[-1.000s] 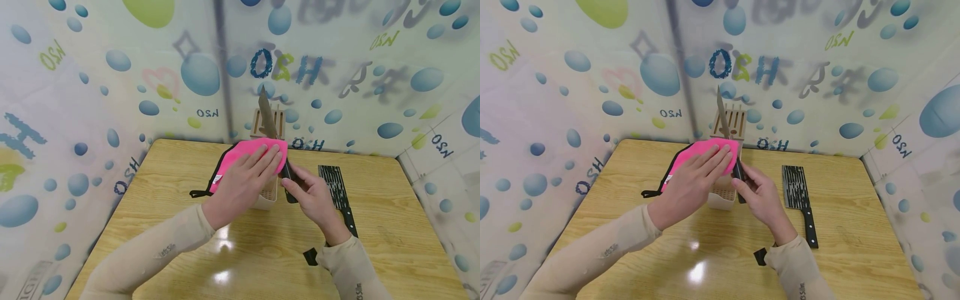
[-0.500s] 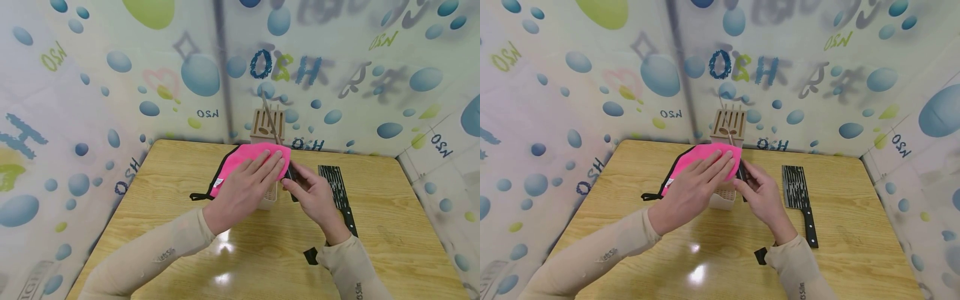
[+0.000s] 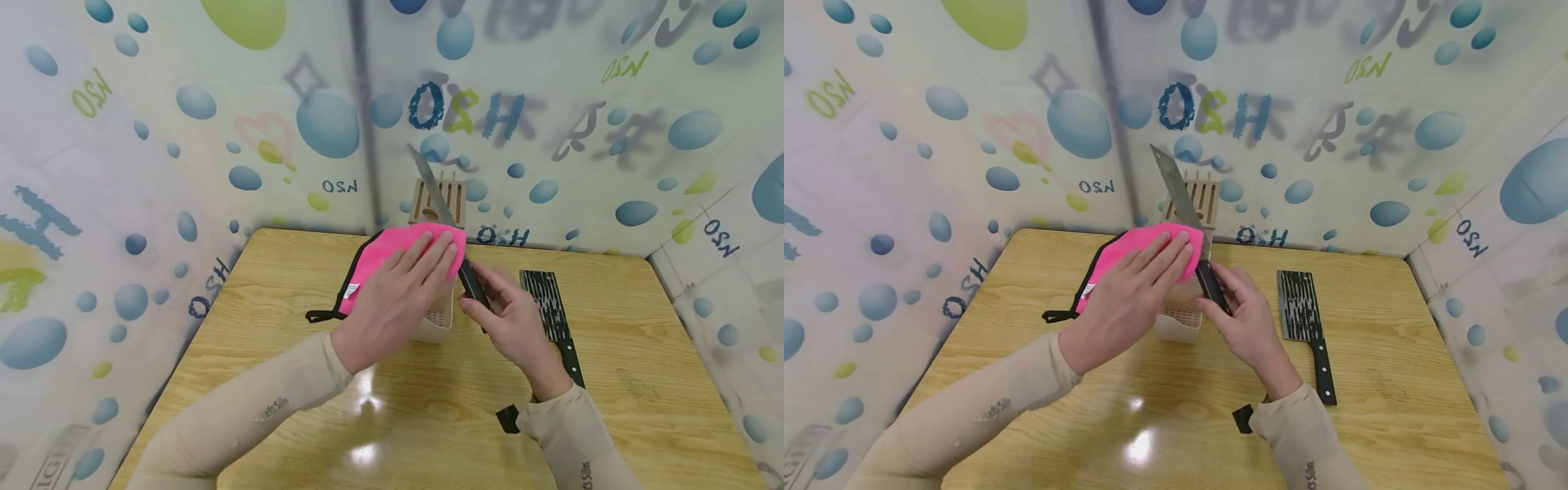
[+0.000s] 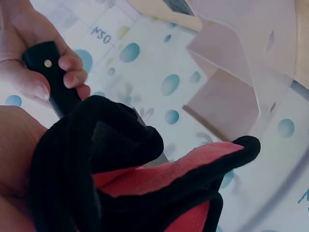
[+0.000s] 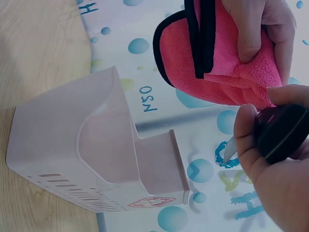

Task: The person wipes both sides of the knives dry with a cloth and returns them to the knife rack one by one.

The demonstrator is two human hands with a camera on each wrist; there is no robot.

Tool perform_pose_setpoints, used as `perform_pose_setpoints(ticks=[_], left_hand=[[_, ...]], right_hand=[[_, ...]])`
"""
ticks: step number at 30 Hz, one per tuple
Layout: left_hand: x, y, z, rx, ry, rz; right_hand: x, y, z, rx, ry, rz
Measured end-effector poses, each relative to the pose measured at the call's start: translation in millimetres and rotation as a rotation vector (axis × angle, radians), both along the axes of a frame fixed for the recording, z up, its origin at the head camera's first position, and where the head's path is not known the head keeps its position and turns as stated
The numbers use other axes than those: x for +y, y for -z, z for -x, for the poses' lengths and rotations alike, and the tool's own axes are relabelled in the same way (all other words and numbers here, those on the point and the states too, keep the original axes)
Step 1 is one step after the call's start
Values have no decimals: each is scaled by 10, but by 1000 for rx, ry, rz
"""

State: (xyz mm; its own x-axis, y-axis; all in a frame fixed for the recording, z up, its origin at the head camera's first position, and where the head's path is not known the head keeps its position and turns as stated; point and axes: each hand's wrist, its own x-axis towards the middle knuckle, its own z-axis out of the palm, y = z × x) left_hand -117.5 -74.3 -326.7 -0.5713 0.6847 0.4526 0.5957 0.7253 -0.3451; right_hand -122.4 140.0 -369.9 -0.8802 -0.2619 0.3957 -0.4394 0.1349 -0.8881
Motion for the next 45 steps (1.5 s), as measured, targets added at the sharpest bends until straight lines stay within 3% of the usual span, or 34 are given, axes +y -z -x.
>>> perform_pose_setpoints(ticks=[11,20,27,38,45], left_hand=[[-83,-25,170,20,-43,-53],[-190,-62,242,-7,-74,-92],[-182,-69,199,18,-47,-94],[-83,-28,67,9,42,-93],[-17,-3,-39,11,73,-40]], right_hand=[[15,-5,-29,-28,69,-33],[21,11,-18,13,81,-50],[35,18,-7,35,110,-80],[29,29,7,92,337,-255],[26,41,15,139,366,-252]])
